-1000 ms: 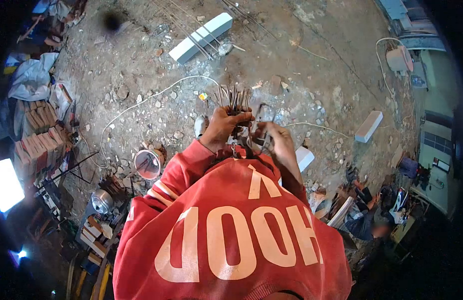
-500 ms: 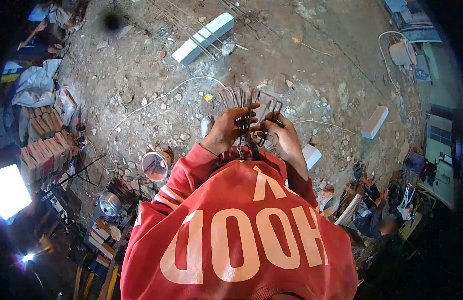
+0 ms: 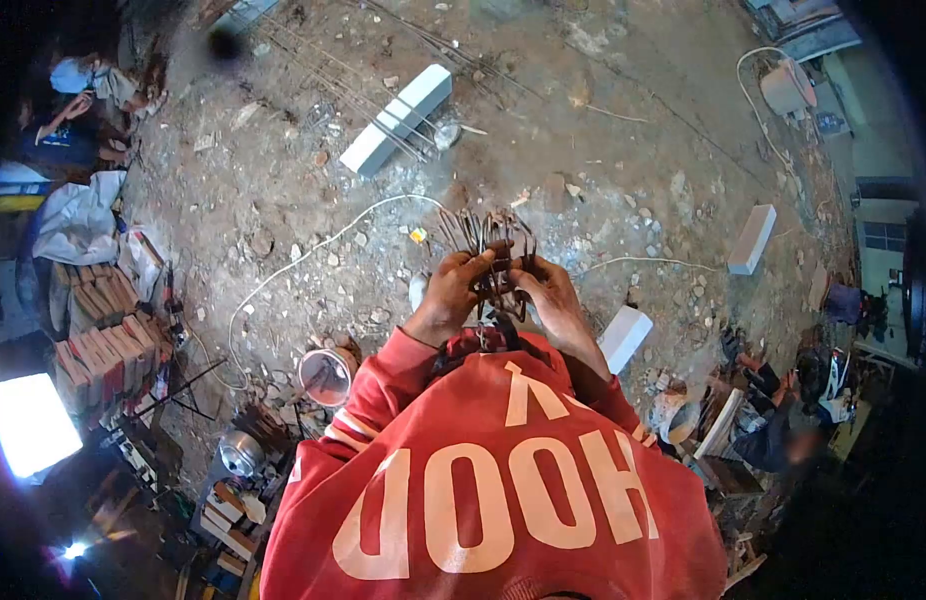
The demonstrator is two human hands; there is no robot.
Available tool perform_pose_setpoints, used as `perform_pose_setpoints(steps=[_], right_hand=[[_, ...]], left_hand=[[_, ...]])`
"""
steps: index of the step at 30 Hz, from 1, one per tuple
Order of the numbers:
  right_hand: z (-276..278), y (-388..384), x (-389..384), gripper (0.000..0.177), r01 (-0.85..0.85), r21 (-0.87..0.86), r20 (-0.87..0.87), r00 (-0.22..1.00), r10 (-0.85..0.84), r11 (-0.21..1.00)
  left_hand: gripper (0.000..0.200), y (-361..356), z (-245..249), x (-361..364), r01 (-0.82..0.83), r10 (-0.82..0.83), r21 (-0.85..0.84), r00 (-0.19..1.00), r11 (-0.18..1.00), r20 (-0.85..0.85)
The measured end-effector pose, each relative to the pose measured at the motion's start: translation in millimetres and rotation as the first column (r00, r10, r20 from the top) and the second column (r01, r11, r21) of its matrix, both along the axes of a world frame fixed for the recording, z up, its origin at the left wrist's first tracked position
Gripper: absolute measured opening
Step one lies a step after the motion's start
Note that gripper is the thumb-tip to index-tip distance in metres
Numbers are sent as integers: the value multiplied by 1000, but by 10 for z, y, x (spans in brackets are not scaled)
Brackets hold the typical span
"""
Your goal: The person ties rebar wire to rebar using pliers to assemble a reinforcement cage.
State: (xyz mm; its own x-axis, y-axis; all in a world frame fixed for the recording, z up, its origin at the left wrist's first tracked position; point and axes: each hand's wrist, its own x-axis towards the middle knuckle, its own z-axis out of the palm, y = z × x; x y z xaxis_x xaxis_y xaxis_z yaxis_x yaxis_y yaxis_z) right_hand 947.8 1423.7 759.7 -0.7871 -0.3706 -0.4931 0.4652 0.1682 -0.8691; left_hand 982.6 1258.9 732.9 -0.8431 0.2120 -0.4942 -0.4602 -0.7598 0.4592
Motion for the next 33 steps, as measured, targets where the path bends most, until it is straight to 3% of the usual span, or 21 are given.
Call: perform_pose_setpoints(steps=[3, 5, 6, 7, 8, 11, 13, 15, 16, 17, 19, 20, 21, 23, 27, 31, 33], right_hand=[[-126, 95, 25, 18, 60, -80, -57, 996, -64, 995], [-214, 181, 29, 24, 135, -105, 32, 991, -132, 985], [-252, 240, -9, 25, 199, -255, 158, 974, -162, 946], [-281, 291, -54, 27, 275, -388, 284, 944, -170, 880], [-300, 337, -67, 28, 295, -432, 276, 943, -187, 852], [-51, 320, -74, 30, 340, -461, 370, 913, -171, 820], [-108, 276, -66, 25, 337, -359, 352, 913, -208, 870], [-93, 156, -26, 17, 169, -272, 143, 981, -134, 947], [63, 39, -34, 20, 97, -81, 18, 995, -96, 992], [-8, 9, -11, 20, 98, -81, 15, 995, -97, 992], [-57, -136, -60, 26, -66, 197, -343, 930, 132, 978], [-29, -185, -52, 29, -30, 181, -435, 894, 107, 983], [18, -208, -59, 27, -34, 303, -464, 868, 179, 952], [-125, -191, -44, 26, -10, 332, -495, 849, 183, 943], [-311, 7, -43, 25, -160, 288, -309, 918, 250, 944], [-293, 366, -116, 23, -216, 128, -151, 960, 235, 968], [-478, 499, -167, 21, -6, -127, 101, 995, 19, 992]], left_hand=[[30, -45, -105, 24, -54, 54, -15, 998, 998, 6], [28, -58, -210, 23, -104, 103, -20, 994, 994, -22], [30, -77, -202, 8, -69, 60, -175, 996, 982, -59], [35, -113, -189, -5, -99, 97, -73, 995, 992, -32], [39, -150, -174, -20, -131, 131, 27, 991, 991, 0], [46, -161, -45, -43, -142, 143, 53, 990, 988, 0], [46, -134, -35, -67, -148, 151, 94, 988, 985, -26], [44, -42, 26, -75, -125, 125, -21, 992, 992, -15], [37, 31, -2, -72, -157, 157, -16, 988, 987, 3], [37, 77, -43, -47, -156, 156, -15, 988, 988, 0], [27, 131, -138, -52, -81, 84, -88, 996, 993, 30], [22, 180, -182, -50, -142, 143, -129, 990, 981, -2], [22, 194, -185, -83, -154, 152, -131, 988, 979, -24], [22, 200, -184, -53, -173, 177, -147, 984, 974, 19], [24, 185, -387, 38, -69, 53, -360, 997, 931, -54], [27, 153, -420, 38, -84, 86, -245, 996, 966, -3], [31, 151, -540, 33, -119, 125, -190, 992, 975, 25]])
